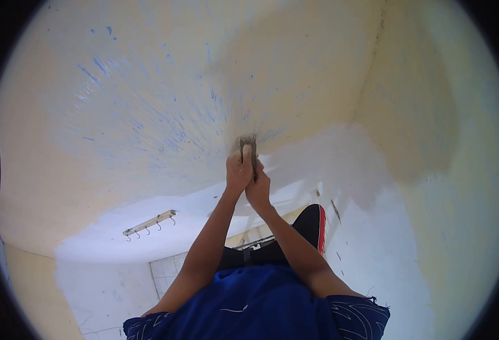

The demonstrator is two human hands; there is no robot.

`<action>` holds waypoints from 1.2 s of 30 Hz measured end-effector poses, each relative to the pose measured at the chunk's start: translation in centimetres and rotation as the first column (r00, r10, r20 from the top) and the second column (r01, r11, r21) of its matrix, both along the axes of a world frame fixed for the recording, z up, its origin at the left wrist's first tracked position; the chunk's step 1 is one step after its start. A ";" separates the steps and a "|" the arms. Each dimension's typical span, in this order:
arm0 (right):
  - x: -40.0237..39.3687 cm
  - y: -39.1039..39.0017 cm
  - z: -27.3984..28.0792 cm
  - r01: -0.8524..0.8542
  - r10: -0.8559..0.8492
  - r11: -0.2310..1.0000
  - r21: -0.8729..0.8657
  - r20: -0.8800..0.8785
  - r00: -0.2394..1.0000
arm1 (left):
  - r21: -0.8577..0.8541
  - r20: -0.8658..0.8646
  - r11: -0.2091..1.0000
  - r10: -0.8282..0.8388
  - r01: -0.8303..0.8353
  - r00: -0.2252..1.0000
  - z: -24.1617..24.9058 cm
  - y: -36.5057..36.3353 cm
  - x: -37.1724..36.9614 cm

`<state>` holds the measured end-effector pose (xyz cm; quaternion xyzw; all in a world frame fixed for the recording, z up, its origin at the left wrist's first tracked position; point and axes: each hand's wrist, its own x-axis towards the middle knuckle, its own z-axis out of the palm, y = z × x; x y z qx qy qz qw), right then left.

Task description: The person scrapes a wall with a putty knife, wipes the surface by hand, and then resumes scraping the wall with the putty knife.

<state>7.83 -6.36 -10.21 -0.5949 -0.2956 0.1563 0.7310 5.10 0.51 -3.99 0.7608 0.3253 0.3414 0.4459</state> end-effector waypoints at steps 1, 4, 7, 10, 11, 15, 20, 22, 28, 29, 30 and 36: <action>-0.4 -0.1 -0.9 0.032 -0.032 0.999 -0.018 0.018 0.999 | 0.043 -0.048 0.999 0.023 -0.021 0.999 -0.5 -0.1 -0.4; -0.3 0.7 -2.1 -0.032 0.032 0.999 0.024 -0.004 0.999 | -0.142 0.118 0.990 0.009 0.008 0.993 -0.1 -0.8 -0.1; 0.6 1.2 -0.5 -0.084 0.083 0.996 -0.002 -0.158 0.984 | 0.026 0.044 0.999 0.019 -0.020 0.999 1.8 0.3 0.9; 0.9 1.6 -0.6 -0.088 0.095 0.995 0.048 -0.157 0.983 | -0.134 0.097 0.990 -0.023 0.036 0.995 3.9 -0.6 0.8; 0.6 1.6 -0.8 -0.090 0.097 0.995 0.053 -0.155 0.983 | -0.129 0.098 0.991 -0.022 0.035 0.995 3.0 -0.3 0.6; -0.9 1.0 -3.6 0.011 -0.009 1.000 0.026 -0.070 0.998 | -0.067 -0.001 0.998 0.005 -0.005 1.000 -0.3 -0.6 -0.5; 0.3 1.4 -1.4 -0.099 0.110 0.993 0.064 -0.204 0.973 | -0.045 0.028 0.998 -0.052 0.053 0.998 2.2 -0.1 0.6; 0.4 1.1 -0.9 -0.099 0.108 0.994 0.055 -0.203 0.973 | -0.084 0.047 0.996 -0.026 0.030 0.999 1.3 0.0 0.7; -1.3 0.9 -3.6 0.027 -0.024 0.998 0.050 -0.061 0.998 | -0.095 0.046 0.995 -0.002 0.006 0.999 -0.4 -0.7 -0.6; -1.1 0.9 -4.0 0.027 -0.024 0.998 0.049 -0.063 0.998 | -0.119 0.030 0.993 -0.018 0.021 0.999 -0.3 -0.6 -0.4; -0.9 0.5 -2.9 -0.024 0.031 0.998 0.054 -0.130 0.991 | -0.144 0.014 0.989 -0.033 0.034 0.999 0.4 -0.6 -0.3; -0.1 0.2 -0.6 -0.090 0.093 0.995 0.030 -0.117 0.989 | -0.077 0.010 0.997 -0.016 0.017 1.000 1.7 -0.5 0.3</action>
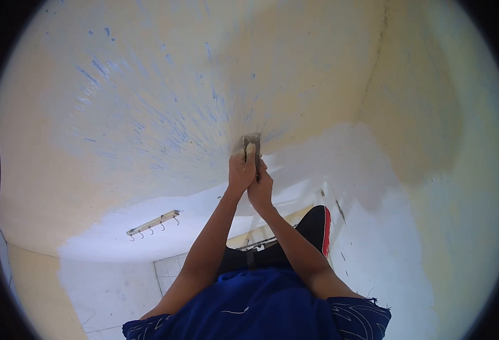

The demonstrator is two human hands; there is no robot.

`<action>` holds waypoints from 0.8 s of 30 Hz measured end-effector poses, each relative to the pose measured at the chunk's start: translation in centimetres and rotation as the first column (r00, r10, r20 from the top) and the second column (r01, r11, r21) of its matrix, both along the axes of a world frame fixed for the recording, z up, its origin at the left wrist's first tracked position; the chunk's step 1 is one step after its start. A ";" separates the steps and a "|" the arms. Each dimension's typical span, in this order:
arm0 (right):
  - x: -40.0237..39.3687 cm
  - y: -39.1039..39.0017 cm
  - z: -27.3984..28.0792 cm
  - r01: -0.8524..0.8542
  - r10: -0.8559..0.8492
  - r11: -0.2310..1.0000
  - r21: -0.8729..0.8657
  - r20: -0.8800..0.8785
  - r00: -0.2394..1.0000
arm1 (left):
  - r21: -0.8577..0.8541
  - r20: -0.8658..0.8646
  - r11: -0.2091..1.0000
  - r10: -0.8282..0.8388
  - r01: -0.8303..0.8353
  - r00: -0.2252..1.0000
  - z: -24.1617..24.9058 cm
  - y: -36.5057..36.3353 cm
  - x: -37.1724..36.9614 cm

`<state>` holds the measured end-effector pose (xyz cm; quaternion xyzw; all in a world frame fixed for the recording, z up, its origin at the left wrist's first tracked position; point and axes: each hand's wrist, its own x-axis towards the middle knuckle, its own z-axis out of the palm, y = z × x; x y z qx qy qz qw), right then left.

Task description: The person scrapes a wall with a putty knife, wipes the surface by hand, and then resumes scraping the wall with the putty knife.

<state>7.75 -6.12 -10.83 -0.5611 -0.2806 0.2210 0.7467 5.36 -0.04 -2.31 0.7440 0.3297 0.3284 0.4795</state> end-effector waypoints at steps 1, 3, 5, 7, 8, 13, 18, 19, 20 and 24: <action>-0.4 0.1 -0.9 0.046 -0.045 0.999 -0.011 0.041 0.998 | 0.003 0.001 1.000 -0.003 0.003 1.000 -0.7 0.0 -0.5; -1.0 0.5 -2.4 0.105 -0.105 0.994 0.010 0.120 0.987 | -0.034 -0.019 0.999 0.001 -0.001 1.000 -1.7 -0.3 -1.3; -1.0 0.8 -3.5 0.157 -0.160 0.987 0.031 0.194 0.968 | -0.002 -0.026 1.000 -0.006 0.005 1.000 -2.3 0.3 -0.9; -0.7 0.8 -2.0 0.027 -0.020 0.998 0.049 -0.137 0.990 | 0.023 -0.039 1.000 -0.003 0.004 0.999 -1.2 0.4 -0.4; -0.1 1.1 -1.6 0.024 -0.017 0.999 0.048 -0.138 0.990 | 0.002 -0.022 1.000 -0.015 0.015 1.000 0.1 0.4 0.1; -0.6 0.7 -0.9 -0.023 0.045 0.995 0.095 -0.238 0.970 | -0.013 -0.006 1.000 0.022 -0.022 1.000 -0.7 0.3 -0.1; -0.4 1.3 -3.1 0.108 -0.107 0.988 0.111 -0.015 0.994 | -0.072 -0.032 0.997 0.011 -0.013 0.999 -2.2 0.4 -0.1; -0.5 0.4 -0.6 0.040 -0.032 0.999 0.036 -0.211 0.977 | -0.073 -0.034 0.997 0.011 -0.014 0.999 -1.9 0.5 0.2; -0.1 0.6 0.5 0.039 -0.030 0.998 0.038 -0.212 0.977 | 0.042 -0.012 0.999 0.014 -0.013 1.000 -1.1 0.9 0.9; 1.4 1.0 -0.8 -0.084 0.079 0.996 -0.017 -0.193 0.978 | 0.101 0.009 0.995 -0.022 0.021 1.000 0.0 1.0 1.5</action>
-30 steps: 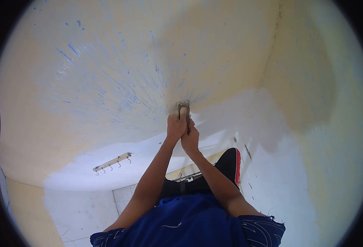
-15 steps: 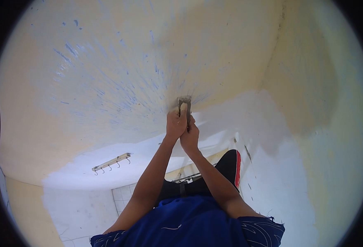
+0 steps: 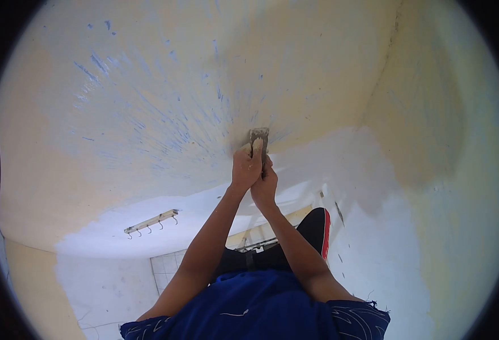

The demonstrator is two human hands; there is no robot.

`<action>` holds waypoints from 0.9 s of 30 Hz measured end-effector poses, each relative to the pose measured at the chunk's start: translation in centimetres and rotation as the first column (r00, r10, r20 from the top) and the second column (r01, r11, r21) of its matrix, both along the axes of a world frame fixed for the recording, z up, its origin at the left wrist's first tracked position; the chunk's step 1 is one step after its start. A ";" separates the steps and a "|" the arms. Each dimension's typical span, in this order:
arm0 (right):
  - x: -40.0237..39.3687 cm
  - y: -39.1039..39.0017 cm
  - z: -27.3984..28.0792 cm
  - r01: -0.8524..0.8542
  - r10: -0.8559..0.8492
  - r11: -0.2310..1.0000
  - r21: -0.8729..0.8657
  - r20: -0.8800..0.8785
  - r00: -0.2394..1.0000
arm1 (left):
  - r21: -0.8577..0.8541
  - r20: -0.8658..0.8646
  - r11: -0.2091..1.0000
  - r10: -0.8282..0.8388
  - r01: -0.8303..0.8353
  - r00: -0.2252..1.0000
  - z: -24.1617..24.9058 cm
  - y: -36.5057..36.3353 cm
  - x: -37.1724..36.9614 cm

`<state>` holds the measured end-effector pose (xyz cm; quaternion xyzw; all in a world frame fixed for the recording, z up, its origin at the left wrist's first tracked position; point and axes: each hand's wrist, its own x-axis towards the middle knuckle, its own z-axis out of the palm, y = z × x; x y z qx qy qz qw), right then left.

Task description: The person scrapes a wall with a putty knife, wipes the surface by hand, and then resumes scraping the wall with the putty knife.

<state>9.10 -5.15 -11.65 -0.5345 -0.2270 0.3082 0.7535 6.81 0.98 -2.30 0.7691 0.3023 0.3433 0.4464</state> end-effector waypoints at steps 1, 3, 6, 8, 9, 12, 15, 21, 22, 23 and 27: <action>-0.6 0.1 -0.5 0.068 -0.070 0.997 0.036 0.060 0.996 | 0.000 0.003 1.000 0.002 -0.002 1.000 -1.1 0.2 -0.3; -1.7 -0.1 -1.5 0.139 -0.147 0.987 0.077 0.116 0.982 | 0.023 -0.038 0.999 0.027 -0.026 0.999 -2.4 -0.3 -1.3; -2.3 -0.2 -1.9 0.228 -0.247 0.967 0.111 0.205 0.947 | -0.216 -0.008 0.976 0.038 -0.039 0.999 -2.0 -1.5 -2.0; -2.0 -0.5 -1.8 0.125 -0.129 0.990 0.060 0.084 0.988 | -0.162 -0.039 0.986 0.021 -0.027 0.999 -1.6 -1.3 -1.9; -1.7 -0.5 -0.7 0.124 -0.128 0.991 0.057 0.077 0.989 | -0.106 -0.063 0.994 0.003 -0.010 0.998 -1.3 -0.9 -1.6; -1.1 -1.1 1.4 0.128 -0.128 0.992 0.013 0.151 0.980 | -0.148 0.016 0.989 0.001 0.002 1.000 1.0 -1.4 -0.9; -1.6 -0.3 -0.9 0.135 -0.143 0.989 0.059 0.178 0.974 | -0.038 -0.012 0.999 0.023 -0.024 1.000 -1.9 -0.7 -1.4; -3.2 0.0 -4.1 0.184 -0.189 0.982 0.041 0.194 0.963 | -0.149 -0.031 0.989 -0.025 0.020 0.999 -4.9 -0.3 -2.8; -2.9 -0.4 -2.8 0.174 -0.177 0.984 0.032 0.150 0.973 | -0.152 -0.034 0.988 -0.023 0.017 0.999 -3.6 -0.4 -2.5; -2.5 -0.5 -1.4 0.162 -0.164 0.986 0.023 0.106 0.981 | -0.145 -0.031 0.989 -0.013 0.008 0.999 -2.3 -0.5 -2.0; -0.9 0.0 -1.3 0.080 -0.085 0.995 0.067 0.084 0.993 | -0.186 0.055 0.982 0.021 -0.010 0.998 -0.5 -1.0 -0.9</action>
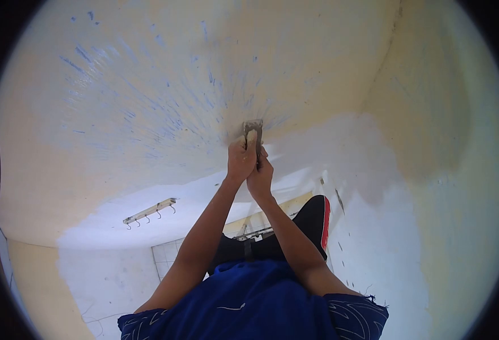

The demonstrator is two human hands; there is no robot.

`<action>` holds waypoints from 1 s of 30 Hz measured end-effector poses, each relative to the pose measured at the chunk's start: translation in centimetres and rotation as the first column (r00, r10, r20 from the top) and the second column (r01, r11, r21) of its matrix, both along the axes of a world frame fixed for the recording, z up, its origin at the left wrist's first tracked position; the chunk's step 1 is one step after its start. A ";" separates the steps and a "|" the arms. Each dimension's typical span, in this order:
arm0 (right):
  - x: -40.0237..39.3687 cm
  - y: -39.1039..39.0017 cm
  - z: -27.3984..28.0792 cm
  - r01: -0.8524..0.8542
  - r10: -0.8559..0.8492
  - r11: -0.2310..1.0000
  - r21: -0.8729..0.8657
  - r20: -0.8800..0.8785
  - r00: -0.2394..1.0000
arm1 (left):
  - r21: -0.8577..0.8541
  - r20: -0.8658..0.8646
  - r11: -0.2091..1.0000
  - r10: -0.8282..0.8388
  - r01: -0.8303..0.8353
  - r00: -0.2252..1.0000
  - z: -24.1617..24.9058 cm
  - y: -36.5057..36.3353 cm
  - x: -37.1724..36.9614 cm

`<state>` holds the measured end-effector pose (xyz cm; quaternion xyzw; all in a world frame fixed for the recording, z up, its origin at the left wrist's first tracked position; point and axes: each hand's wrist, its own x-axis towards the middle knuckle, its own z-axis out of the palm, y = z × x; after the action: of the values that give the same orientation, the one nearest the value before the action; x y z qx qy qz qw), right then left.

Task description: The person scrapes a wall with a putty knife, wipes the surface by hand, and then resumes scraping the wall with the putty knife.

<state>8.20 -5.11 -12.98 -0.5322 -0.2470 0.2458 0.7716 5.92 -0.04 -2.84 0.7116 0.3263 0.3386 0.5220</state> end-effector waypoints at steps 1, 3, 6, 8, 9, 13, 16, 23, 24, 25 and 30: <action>-0.3 0.2 -0.3 -0.004 0.004 1.000 0.006 0.004 1.000 | 0.006 0.004 1.000 0.004 -0.004 1.000 -0.3 0.2 0.0; -1.7 0.1 -1.1 0.132 -0.135 0.990 0.044 0.074 0.988 | -0.015 -0.048 1.000 0.009 -0.010 0.999 -2.1 -0.2 -1.0; -2.3 -1.0 -2.4 0.124 -0.104 0.985 -0.116 0.168 0.980 | -0.043 -0.061 0.999 -0.018 0.015 0.998 -4.3 -0.2 -2.0; -1.4 -1.4 -2.3 0.096 -0.070 0.983 -0.154 0.166 0.984 | -0.055 -0.036 0.998 -0.019 0.017 0.999 -4.8 0.0 -1.4; -0.8 -1.4 -1.7 0.062 -0.032 0.980 -0.188 0.163 0.986 | -0.064 -0.010 0.998 -0.013 0.012 1.000 -4.8 0.2 -1.1; 0.7 -1.3 0.6 0.122 -0.075 0.980 -0.155 0.280 0.957 | -0.059 -0.011 0.998 0.005 -0.006 1.000 -1.4 -0.4 0.0; 0.2 -0.9 -0.5 0.171 -0.127 0.980 -0.102 0.341 0.931 | -0.039 0.041 0.998 0.042 -0.041 0.998 -3.4 0.1 -0.2; -1.3 -2.1 -2.8 0.083 -0.033 0.975 -0.206 0.237 0.971 | -0.104 0.015 0.994 0.025 -0.024 1.000 -7.3 -0.2 -1.4; -1.1 -1.9 -2.0 0.128 -0.086 0.980 -0.154 0.250 0.964 | -0.098 0.023 0.995 0.036 -0.034 0.999 -6.9 0.0 -1.2; -0.8 -1.8 -1.1 0.125 -0.083 0.979 -0.160 0.247 0.965 | -0.104 0.019 0.994 0.039 -0.037 0.999 -5.6 0.0 -0.9; 0.2 -1.1 0.5 0.111 -0.074 0.986 -0.126 0.265 0.961 | -0.050 0.040 0.999 0.024 -0.022 0.999 -2.2 0.1 -0.1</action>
<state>8.38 -6.24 -12.53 -0.6236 -0.3027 0.1543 0.7040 5.86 0.10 -5.08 0.6875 0.3320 0.3510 0.5421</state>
